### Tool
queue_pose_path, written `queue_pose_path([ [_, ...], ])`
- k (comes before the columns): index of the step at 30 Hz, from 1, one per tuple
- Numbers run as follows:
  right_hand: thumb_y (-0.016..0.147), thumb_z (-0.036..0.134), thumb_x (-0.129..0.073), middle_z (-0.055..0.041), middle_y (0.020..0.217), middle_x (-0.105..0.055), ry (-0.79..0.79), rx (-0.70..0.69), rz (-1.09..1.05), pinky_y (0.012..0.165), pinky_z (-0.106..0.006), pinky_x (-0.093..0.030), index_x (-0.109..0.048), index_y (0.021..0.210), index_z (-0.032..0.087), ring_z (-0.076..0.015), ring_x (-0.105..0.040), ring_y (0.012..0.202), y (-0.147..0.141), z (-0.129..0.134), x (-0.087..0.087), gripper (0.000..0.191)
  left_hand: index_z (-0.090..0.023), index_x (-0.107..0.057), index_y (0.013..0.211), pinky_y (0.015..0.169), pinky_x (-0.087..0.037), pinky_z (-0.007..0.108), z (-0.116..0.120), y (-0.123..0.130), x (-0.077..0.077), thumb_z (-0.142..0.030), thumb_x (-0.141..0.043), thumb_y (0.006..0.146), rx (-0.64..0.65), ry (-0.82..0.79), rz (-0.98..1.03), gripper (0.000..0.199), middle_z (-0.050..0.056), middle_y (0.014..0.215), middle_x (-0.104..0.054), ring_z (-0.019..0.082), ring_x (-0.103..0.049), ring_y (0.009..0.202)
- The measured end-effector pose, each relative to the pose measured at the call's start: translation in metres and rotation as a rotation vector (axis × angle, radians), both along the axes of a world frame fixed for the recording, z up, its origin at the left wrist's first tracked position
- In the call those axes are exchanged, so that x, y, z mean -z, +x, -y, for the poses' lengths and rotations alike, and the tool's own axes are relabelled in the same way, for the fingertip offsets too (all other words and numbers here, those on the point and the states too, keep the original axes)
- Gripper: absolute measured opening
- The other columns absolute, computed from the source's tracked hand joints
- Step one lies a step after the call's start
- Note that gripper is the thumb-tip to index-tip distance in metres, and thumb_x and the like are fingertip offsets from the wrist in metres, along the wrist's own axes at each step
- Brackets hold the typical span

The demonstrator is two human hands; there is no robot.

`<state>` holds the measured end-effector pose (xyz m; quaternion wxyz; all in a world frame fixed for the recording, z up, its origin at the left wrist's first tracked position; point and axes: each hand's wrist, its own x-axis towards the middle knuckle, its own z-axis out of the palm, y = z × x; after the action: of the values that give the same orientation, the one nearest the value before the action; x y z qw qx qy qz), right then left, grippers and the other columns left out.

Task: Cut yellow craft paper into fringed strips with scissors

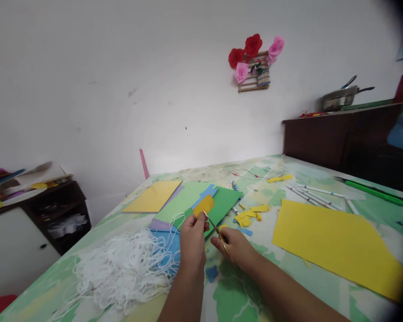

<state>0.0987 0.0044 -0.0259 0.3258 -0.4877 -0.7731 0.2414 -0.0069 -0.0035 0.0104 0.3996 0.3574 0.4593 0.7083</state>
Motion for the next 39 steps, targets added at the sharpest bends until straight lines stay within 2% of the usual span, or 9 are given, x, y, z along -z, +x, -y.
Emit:
queue_pose_path([
  [12, 0.067, 0.036, -0.051, 0.0041, 0.051, -0.045, -0.076, -0.014, -0.045, 0.042, -0.018, -0.021, -0.045, 0.055, 0.015, -0.0075, -0.035, 0.048, -0.0014, -0.0032, 0.0008, 0.025, -0.013, -0.054, 0.058, 0.048, -0.036, 0.019, -0.0012, -0.0002, 0.0006, -0.034, -0.063, 0.055, 0.045, 0.002, 0.056, 0.022, -0.004, 0.051, -0.051, 0.005, -0.043, 0.046],
  [17, 0.069, 0.038, -0.050, 0.0038, 0.051, -0.046, -0.104, -0.038, -0.067, 0.042, -0.018, -0.023, -0.045, 0.057, 0.015, -0.0077, -0.037, 0.048, -0.0025, -0.0041, 0.0037, 0.026, -0.013, -0.054, 0.057, 0.047, -0.036, 0.019, -0.0005, -0.0006, -0.0019, -0.031, -0.064, 0.054, 0.059, -0.004, 0.090, 0.021, -0.004, 0.050, -0.050, 0.005, -0.043, 0.045],
  [22, 0.068, 0.035, -0.051, 0.0042, 0.050, -0.044, -0.081, -0.039, -0.078, 0.042, -0.018, -0.023, -0.043, 0.057, 0.016, -0.0079, -0.037, 0.049, -0.0023, -0.0048, 0.0071, 0.023, -0.012, -0.053, 0.056, 0.049, -0.037, 0.019, 0.0001, -0.0015, -0.0023, -0.030, -0.063, 0.055, 0.064, -0.019, 0.124, 0.020, -0.003, 0.051, -0.051, 0.005, -0.044, 0.046],
  [29, 0.072, 0.047, -0.039, 0.0044, 0.051, -0.036, 0.029, -0.064, -0.042, 0.042, -0.019, -0.018, -0.039, 0.054, 0.015, -0.0070, -0.029, 0.048, -0.0009, -0.0017, 0.0055, 0.037, -0.013, -0.050, 0.054, 0.046, -0.034, 0.017, 0.0008, -0.0035, -0.0036, -0.031, -0.062, 0.057, 0.034, -0.009, 0.156, 0.022, -0.006, 0.045, -0.044, 0.004, -0.040, 0.043],
  [39, 0.072, 0.043, -0.042, 0.0045, 0.050, -0.037, 0.001, -0.072, -0.022, 0.041, -0.019, -0.017, -0.040, 0.055, 0.015, -0.0067, -0.030, 0.048, -0.0017, -0.0015, 0.0037, 0.033, -0.013, -0.048, 0.054, 0.045, -0.032, 0.017, -0.0011, -0.0009, -0.0004, -0.032, -0.058, 0.061, 0.121, -0.008, 0.137, 0.022, -0.006, 0.047, -0.043, 0.004, -0.039, 0.043],
])
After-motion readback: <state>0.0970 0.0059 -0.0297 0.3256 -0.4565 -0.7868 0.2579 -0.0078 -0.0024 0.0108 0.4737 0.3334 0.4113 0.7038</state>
